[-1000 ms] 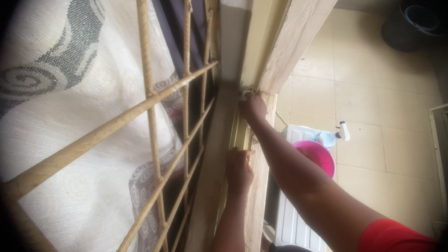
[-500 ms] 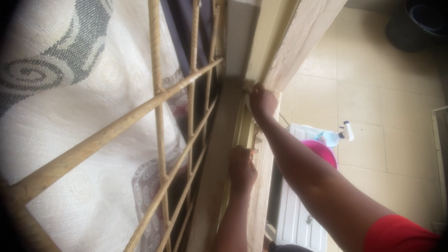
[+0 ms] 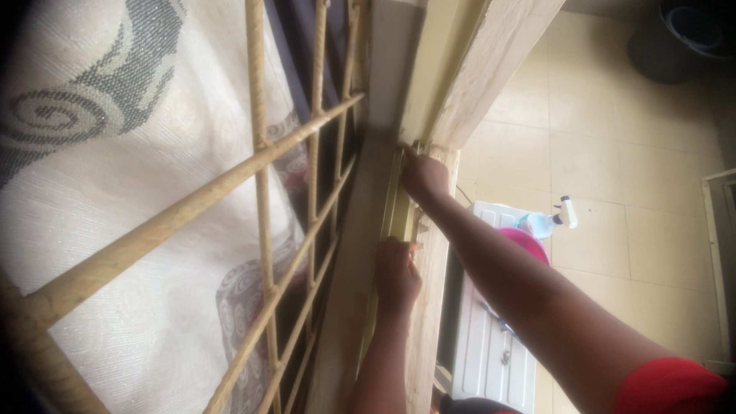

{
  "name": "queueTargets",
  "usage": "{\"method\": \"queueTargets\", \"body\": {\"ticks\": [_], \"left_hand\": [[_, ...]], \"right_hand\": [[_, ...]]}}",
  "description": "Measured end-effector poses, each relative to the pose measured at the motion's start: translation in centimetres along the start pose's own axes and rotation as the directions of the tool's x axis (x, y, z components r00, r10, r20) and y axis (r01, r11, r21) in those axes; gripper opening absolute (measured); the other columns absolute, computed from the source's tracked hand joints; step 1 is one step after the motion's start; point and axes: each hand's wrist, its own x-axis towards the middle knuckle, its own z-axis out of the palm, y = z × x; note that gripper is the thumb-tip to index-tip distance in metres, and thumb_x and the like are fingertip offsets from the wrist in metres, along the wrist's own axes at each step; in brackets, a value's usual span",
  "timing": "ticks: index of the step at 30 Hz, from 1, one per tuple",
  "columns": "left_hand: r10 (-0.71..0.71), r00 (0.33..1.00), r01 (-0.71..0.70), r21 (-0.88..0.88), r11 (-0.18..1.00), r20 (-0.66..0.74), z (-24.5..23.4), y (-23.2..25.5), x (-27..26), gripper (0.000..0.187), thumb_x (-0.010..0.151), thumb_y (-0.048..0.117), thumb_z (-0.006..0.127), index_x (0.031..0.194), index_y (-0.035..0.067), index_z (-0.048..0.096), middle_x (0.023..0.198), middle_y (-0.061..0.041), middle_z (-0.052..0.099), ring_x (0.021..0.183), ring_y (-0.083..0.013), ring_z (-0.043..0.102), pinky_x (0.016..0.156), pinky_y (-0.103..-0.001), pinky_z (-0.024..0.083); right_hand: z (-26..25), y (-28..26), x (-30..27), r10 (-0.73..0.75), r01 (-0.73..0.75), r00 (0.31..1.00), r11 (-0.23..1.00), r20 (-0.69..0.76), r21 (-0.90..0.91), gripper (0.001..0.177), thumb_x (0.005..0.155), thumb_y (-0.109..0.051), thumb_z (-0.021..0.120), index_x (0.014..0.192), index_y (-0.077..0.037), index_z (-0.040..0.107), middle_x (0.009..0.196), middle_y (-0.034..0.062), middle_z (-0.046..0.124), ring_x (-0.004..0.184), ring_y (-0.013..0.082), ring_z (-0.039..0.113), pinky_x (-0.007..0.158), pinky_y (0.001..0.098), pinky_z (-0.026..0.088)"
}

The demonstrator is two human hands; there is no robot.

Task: The person cleans a window frame using a white cloth. They repeatedly dip the cloth into a pink bucket of soapy water, wring it out, and wipe the frame's edges and corners. The person moves around the frame to reach different sections, maintaining a consistent cleaning rhythm.

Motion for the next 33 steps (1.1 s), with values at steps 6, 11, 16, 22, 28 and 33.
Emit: {"method": "queueTargets", "body": {"ticks": [6, 11, 16, 22, 28, 33], "left_hand": [[-0.033, 0.999, 0.034, -0.004, 0.999, 0.03, -0.1, 0.2, 0.0, 0.023, 0.078, -0.011, 0.059, 0.094, 0.006, 0.058, 0.091, -0.014, 0.058, 0.093, -0.0347, 0.058, 0.087, -0.048, 0.05], [-0.003, 1.0, 0.003, -0.025, 1.0, -0.02, -0.2, 0.3, 0.4, 0.023, 0.079, -0.011, 0.059, 0.094, 0.006, 0.058, 0.092, -0.015, 0.058, 0.093, -0.0358, 0.057, 0.085, -0.048, 0.05], [-0.031, 1.0, 0.031, 0.003, 1.0, 0.005, 0.1, 0.3, 0.0, 0.022, 0.079, -0.009, 0.062, 0.093, 0.007, 0.059, 0.093, -0.014, 0.059, 0.093, -0.0354, 0.058, 0.082, -0.047, 0.051], [-0.011, 1.0, 0.011, 0.062, 0.998, 0.01, 0.6, 0.0, -0.3, 0.019, 0.083, -0.008, 0.062, 0.093, 0.007, 0.058, 0.092, -0.012, 0.059, 0.092, -0.0312, 0.059, 0.083, -0.044, 0.053], [0.026, 0.999, -0.026, -0.011, 1.0, -0.041, -0.1, 0.3, 0.1, 0.021, 0.077, -0.009, 0.06, 0.09, 0.006, 0.056, 0.088, -0.015, 0.058, 0.09, -0.0356, 0.058, 0.083, -0.048, 0.049], [0.0, 0.999, -0.001, -0.047, 0.999, -0.036, -0.3, 0.5, 0.2, 0.02, 0.079, -0.01, 0.059, 0.089, 0.006, 0.056, 0.088, -0.014, 0.058, 0.091, -0.0351, 0.058, 0.085, -0.047, 0.049]], "right_hand": [[-0.2, 0.5, 0.0, 0.111, -0.121, 0.984, 0.99, 0.136, 0.067, 0.042, 0.108, -0.038, 0.039, 0.148, -0.032, 0.049, 0.083, 0.0052, 0.077, 0.061, 0.0156, 0.071, 0.054, 0.0294, 0.052], [0.2, 0.3, 2.7, 0.127, -0.105, 0.974, 0.987, 0.186, -0.124, 0.041, 0.115, -0.037, 0.03, 0.136, -0.026, 0.063, 0.101, 0.0076, 0.075, 0.08, 0.0201, 0.073, 0.065, 0.0321, 0.057], [1.3, 3.2, 5.2, -0.299, 0.392, 0.915, 0.823, 0.272, -0.412, 0.044, 0.104, -0.02, 0.036, 0.143, -0.005, 0.048, 0.145, 0.0172, 0.052, 0.092, 0.0251, 0.072, 0.066, 0.0315, 0.065], [1.0, 2.2, 3.7, -0.004, 0.609, 0.715, 0.494, 0.699, -0.621, 0.042, 0.098, -0.028, 0.065, 0.132, -0.005, 0.058, 0.143, 0.0101, 0.058, 0.112, 0.0201, 0.063, 0.093, 0.0298, 0.052], [3.4, 3.2, 0.8, 0.307, -0.181, 0.951, 0.642, -0.034, 0.745, 0.035, 0.105, -0.028, 0.054, 0.129, -0.009, 0.071, 0.118, 0.0149, 0.076, 0.097, 0.0225, 0.07, 0.086, 0.036, 0.059], [3.7, 2.1, 2.1, 0.265, -0.019, 0.896, 0.825, -0.357, 0.565, 0.036, 0.101, -0.032, 0.056, 0.131, -0.014, 0.065, 0.118, 0.0056, 0.075, 0.091, 0.0154, 0.074, 0.082, 0.0339, 0.059]]}}
